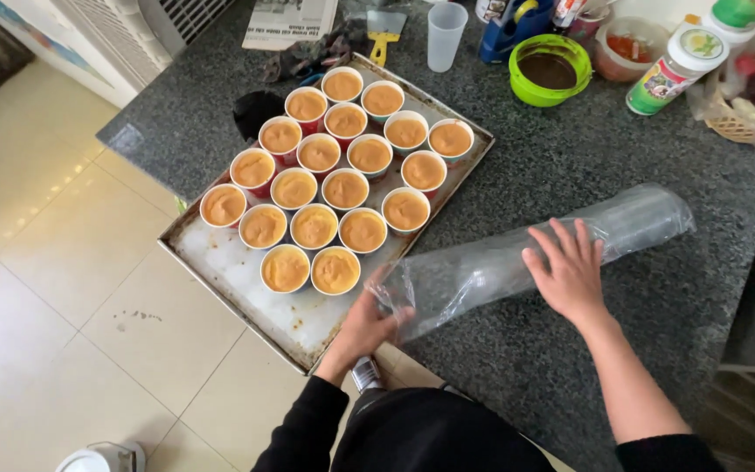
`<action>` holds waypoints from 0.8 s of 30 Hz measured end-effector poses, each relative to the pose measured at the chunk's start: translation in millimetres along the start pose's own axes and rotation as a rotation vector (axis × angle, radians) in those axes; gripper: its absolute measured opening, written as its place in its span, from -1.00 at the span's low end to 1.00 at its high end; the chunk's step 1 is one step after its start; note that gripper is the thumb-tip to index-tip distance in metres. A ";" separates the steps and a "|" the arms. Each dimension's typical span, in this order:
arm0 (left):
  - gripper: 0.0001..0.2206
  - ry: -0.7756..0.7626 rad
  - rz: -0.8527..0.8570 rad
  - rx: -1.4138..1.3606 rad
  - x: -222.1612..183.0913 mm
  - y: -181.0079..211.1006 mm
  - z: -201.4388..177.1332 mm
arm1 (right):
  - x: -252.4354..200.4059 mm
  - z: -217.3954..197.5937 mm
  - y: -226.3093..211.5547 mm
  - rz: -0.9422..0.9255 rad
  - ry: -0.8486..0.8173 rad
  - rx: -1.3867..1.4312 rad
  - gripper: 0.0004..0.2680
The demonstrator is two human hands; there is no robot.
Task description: Placing plastic lids on individual dessert cups arranged on a metal tray.
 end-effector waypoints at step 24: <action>-0.19 -0.132 0.346 0.508 96.3 -29.8 105.8 | 37.5 40.6 35.1 -0.037 0.181 0.306 -0.84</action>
Point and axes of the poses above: each hand's wrist, its own x-axis towards the middle knuckle, its own z-axis out of the palm, y = z × x, the point moved 5 cm from there along x, towards the middle knuckle, and after that the axes turned 13 degrees about -x, right-handed, at the moved point
